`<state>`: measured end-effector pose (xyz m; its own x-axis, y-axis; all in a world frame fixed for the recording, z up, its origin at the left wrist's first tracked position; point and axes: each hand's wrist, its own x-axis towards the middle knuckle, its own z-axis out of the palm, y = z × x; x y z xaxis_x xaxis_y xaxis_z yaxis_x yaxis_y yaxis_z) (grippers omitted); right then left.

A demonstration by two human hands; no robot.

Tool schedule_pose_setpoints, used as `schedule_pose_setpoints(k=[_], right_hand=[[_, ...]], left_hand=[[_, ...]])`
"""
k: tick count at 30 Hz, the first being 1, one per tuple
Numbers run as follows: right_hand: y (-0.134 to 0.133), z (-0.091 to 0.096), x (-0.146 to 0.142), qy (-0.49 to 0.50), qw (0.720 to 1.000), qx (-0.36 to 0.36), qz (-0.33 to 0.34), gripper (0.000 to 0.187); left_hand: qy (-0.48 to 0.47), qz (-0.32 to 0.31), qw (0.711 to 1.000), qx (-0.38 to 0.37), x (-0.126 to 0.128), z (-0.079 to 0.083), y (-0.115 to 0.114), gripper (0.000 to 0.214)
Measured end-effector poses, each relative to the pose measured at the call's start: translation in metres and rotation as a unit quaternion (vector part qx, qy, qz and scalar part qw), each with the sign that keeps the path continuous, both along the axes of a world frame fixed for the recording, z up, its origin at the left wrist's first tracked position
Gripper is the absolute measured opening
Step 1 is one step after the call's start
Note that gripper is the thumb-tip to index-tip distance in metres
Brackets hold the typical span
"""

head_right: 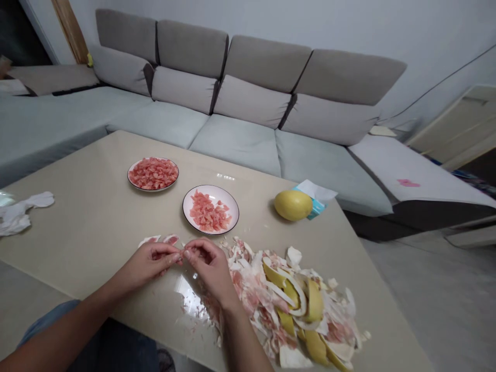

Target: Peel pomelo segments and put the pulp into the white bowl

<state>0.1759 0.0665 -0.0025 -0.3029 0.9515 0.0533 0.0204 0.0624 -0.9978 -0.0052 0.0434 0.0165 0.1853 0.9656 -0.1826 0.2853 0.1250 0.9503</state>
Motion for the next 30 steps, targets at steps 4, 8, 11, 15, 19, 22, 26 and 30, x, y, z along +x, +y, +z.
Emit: schedule_pose_setpoints(k=[4, 8, 11, 15, 19, 22, 26, 30], right_hand=[[0.001, 0.001, 0.002, 0.002, 1.0, 0.02, -0.011, 0.015], [0.0, 0.007, 0.005, -0.039, 0.997, 0.057, 0.017, 0.019], [-0.003, 0.012, 0.005, -0.096, 0.99, 0.1, 0.036, 0.015], [-0.009, 0.013, 0.0, -0.139, 0.975, 0.171, 0.018, 0.01], [-0.01, 0.011, -0.001, -0.146, 0.967, 0.201, -0.065, 0.01], [-0.007, 0.012, 0.004, -0.133, 0.973, 0.167, -0.089, 0.009], [-0.003, 0.011, 0.006, -0.076, 0.991, 0.084, -0.074, 0.015], [-0.003, 0.008, 0.004, -0.037, 0.997, 0.028, -0.064, 0.019]], left_hand=[[0.044, 0.023, 0.998, 0.036, 0.002, 0.001, -0.001, 0.019], [0.065, 0.046, 0.992, 0.093, 0.003, -0.003, -0.004, 0.017], [0.088, 0.059, 0.981, 0.165, 0.004, -0.005, -0.006, 0.016], [0.137, 0.06, 0.953, 0.263, 0.006, -0.003, -0.009, 0.018], [0.193, 0.041, 0.932, 0.305, 0.009, 0.0, -0.013, 0.019], [0.178, 0.008, 0.953, 0.245, 0.009, 0.0, -0.013, 0.019], [0.151, -0.013, 0.974, 0.166, 0.007, -0.001, -0.009, 0.033], [0.169, 0.024, 0.974, 0.148, 0.005, 0.001, -0.006, 0.011]])
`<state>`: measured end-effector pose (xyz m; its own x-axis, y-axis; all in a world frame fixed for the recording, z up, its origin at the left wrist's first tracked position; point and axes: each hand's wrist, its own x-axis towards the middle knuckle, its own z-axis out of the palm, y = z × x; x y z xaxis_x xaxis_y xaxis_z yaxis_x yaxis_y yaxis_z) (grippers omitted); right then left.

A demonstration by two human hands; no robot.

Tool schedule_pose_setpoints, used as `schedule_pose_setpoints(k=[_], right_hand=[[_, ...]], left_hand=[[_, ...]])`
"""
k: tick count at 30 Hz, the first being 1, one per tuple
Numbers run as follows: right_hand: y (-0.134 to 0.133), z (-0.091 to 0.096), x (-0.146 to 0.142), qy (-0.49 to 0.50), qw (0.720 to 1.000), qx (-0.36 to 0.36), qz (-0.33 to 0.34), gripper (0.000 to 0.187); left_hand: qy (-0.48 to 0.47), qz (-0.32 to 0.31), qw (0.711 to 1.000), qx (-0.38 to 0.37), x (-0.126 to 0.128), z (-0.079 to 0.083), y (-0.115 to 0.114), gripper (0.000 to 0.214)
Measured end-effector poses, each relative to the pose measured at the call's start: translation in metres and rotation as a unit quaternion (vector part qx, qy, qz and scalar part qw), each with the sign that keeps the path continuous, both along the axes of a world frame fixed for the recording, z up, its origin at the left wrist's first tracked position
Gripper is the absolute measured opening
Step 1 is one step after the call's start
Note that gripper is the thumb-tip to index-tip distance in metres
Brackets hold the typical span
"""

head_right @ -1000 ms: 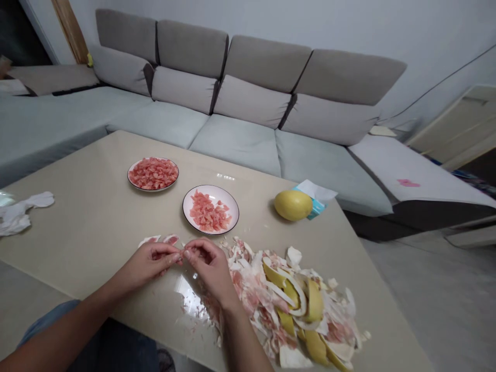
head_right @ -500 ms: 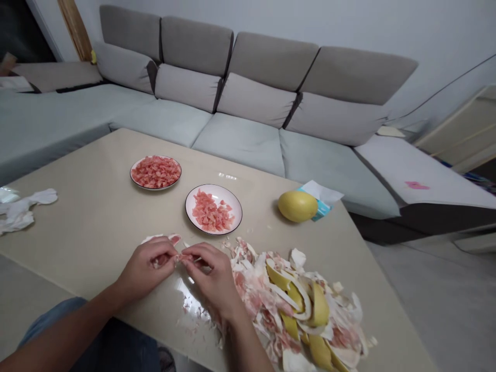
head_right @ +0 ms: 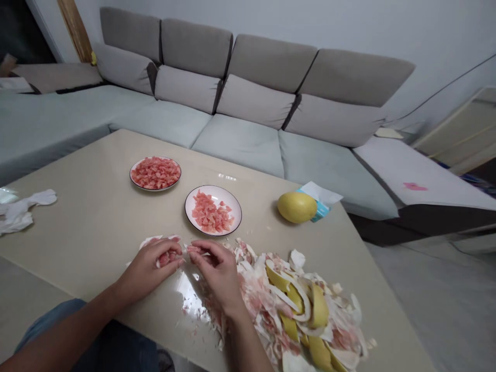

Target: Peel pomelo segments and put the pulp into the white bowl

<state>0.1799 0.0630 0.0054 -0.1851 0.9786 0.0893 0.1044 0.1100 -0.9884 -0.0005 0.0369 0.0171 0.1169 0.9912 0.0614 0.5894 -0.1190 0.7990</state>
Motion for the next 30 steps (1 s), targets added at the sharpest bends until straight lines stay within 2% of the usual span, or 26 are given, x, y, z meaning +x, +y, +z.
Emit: schedule_pose_setpoints(k=[5, 14, 22, 26, 30], right_hand=[[-0.001, -0.001, -0.002, -0.02, 0.999, 0.024, 0.013, 0.015], [-0.003, 0.006, -0.005, -0.107, 0.98, 0.156, 0.066, 0.011], [-0.011, 0.002, -0.008, -0.164, 0.959, 0.219, 0.075, 0.017], [-0.01, 0.003, -0.008, -0.144, 0.966, 0.203, 0.066, 0.015], [-0.006, 0.004, -0.005, -0.09, 0.988, 0.11, 0.052, 0.014]], left_hand=[[-0.023, 0.005, 1.0, -0.013, 0.0, 0.0, -0.001, 0.021], [-0.112, 0.013, 0.992, -0.064, 0.001, -0.001, 0.001, 0.018], [-0.112, 0.042, 0.99, -0.075, 0.002, -0.002, 0.0, 0.014], [-0.147, 0.025, 0.983, -0.102, -0.002, 0.001, 0.003, 0.015], [-0.166, -0.011, 0.978, -0.126, -0.005, 0.004, 0.004, 0.022]])
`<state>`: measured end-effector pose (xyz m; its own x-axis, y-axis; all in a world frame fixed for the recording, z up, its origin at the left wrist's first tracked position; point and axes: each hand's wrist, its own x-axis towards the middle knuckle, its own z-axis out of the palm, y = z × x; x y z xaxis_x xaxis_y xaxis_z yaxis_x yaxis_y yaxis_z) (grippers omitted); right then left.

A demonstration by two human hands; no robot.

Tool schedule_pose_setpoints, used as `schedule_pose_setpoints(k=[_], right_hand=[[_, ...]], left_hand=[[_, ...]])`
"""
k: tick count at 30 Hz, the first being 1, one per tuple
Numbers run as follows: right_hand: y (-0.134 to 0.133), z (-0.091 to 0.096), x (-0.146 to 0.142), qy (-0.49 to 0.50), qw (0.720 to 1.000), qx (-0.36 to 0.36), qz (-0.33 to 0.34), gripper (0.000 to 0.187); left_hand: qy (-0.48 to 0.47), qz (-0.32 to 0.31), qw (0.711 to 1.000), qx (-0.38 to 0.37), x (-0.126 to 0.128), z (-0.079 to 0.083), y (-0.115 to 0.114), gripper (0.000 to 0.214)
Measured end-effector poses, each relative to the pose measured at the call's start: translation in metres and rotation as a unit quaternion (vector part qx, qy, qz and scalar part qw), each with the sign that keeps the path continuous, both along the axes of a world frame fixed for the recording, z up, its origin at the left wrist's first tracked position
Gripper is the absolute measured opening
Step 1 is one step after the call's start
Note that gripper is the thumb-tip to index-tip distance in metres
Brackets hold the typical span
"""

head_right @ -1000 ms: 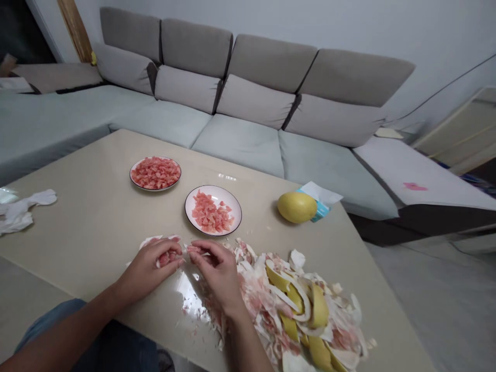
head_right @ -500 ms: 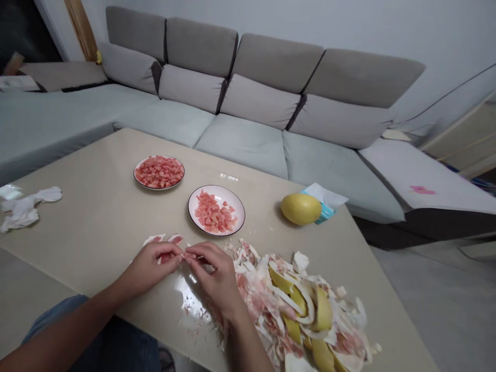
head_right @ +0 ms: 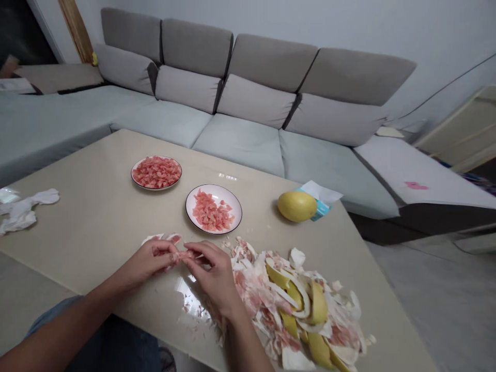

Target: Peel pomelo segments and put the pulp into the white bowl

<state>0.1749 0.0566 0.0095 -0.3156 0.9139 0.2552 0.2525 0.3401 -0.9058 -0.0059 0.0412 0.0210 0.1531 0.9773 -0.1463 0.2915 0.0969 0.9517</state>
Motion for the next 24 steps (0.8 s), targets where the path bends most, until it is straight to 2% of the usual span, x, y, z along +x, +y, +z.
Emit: schedule_pose_setpoints(k=[4, 11, 17, 21, 24], right_hand=[[0.003, 0.0, 0.002, 0.045, 0.998, -0.043, -0.007, 0.009], [0.005, 0.0, 0.004, 0.06, 0.993, -0.088, 0.046, 0.014], [0.003, -0.003, -0.001, 0.146, 0.965, -0.214, 0.028, 0.026], [0.002, -0.005, -0.005, 0.127, 0.967, -0.221, 0.0, 0.02], [0.002, -0.005, -0.007, 0.114, 0.97, -0.216, -0.002, 0.021]], left_hand=[[0.004, -0.025, 1.0, 0.001, 0.0, 0.0, 0.001, 0.022], [0.001, 0.008, 1.0, 0.03, -0.002, -0.003, 0.001, 0.021], [0.01, 0.012, 0.999, 0.033, 0.002, -0.005, 0.001, 0.023], [0.055, 0.032, 0.997, 0.053, 0.004, -0.005, -0.002, 0.016], [0.081, 0.029, 0.994, 0.073, 0.005, -0.005, -0.003, 0.017]])
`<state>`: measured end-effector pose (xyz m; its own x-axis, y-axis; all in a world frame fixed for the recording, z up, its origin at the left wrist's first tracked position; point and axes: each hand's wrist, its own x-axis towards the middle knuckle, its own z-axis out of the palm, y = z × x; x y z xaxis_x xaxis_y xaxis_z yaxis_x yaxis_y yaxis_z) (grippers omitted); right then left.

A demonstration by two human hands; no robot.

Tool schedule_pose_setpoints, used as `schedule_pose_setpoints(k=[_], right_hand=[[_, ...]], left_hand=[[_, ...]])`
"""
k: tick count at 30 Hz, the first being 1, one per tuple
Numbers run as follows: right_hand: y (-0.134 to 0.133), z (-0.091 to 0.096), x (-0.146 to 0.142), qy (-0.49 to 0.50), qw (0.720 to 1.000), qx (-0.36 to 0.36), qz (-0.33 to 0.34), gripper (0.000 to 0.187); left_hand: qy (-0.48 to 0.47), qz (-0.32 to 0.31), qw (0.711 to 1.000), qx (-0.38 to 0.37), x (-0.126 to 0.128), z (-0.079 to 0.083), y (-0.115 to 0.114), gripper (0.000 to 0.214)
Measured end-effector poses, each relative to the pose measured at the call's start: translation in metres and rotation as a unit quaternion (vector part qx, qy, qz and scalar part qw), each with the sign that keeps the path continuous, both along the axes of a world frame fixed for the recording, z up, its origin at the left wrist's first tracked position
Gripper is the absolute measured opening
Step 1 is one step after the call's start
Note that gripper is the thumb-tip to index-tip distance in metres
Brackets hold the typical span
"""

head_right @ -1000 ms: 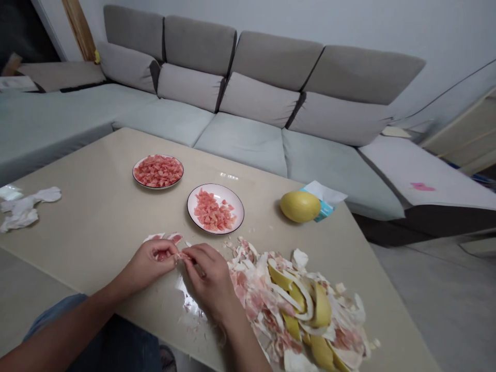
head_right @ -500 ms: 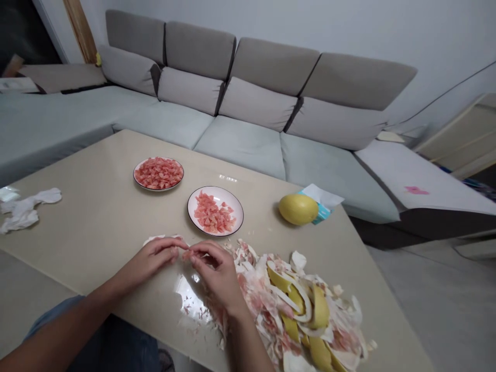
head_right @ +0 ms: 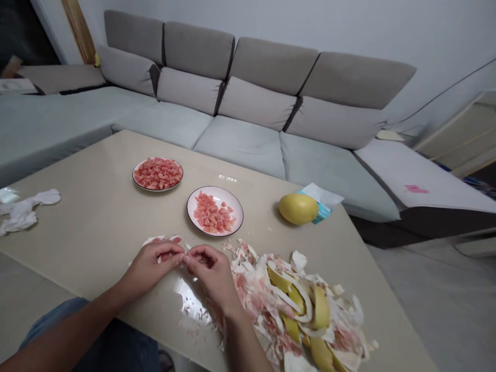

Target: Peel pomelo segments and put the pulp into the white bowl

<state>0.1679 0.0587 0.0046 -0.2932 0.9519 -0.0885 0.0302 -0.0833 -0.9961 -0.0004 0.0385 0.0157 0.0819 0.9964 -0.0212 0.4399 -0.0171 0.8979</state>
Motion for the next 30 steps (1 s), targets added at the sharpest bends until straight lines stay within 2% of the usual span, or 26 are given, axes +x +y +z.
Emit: schedule_pose_setpoints(k=[5, 9, 12, 15, 19, 22, 30], right_hand=[[0.0, 0.005, -0.002, 0.012, 1.0, 0.004, -0.018, 0.022], [0.0, 0.006, -0.003, 0.019, 0.999, 0.003, -0.037, 0.021], [0.0, 0.005, -0.004, 0.018, 0.999, 0.02, -0.045, 0.019], [-0.001, 0.005, -0.004, 0.017, 0.998, 0.03, -0.044, 0.017], [-0.001, 0.006, -0.005, 0.033, 0.998, 0.014, -0.044, 0.017], [0.0, 0.004, -0.004, 0.05, 0.997, 0.004, -0.054, 0.018], [0.004, -0.009, 0.003, 0.058, 0.997, 0.012, -0.053, 0.021]], left_hand=[[0.028, 0.015, 0.999, 0.038, 0.002, -0.002, 0.001, 0.018], [-0.036, 0.032, 0.999, 0.011, 0.002, -0.006, 0.003, 0.022], [-0.063, 0.021, 0.997, -0.03, 0.002, -0.01, 0.004, 0.023], [-0.107, 0.013, 0.993, -0.041, 0.002, -0.013, 0.005, 0.022], [-0.214, 0.004, 0.976, -0.043, -0.001, -0.015, 0.008, 0.021], [-0.266, 0.023, 0.962, -0.066, -0.002, -0.014, 0.009, 0.024], [-0.287, 0.05, 0.953, -0.08, -0.003, -0.009, 0.008, 0.027]])
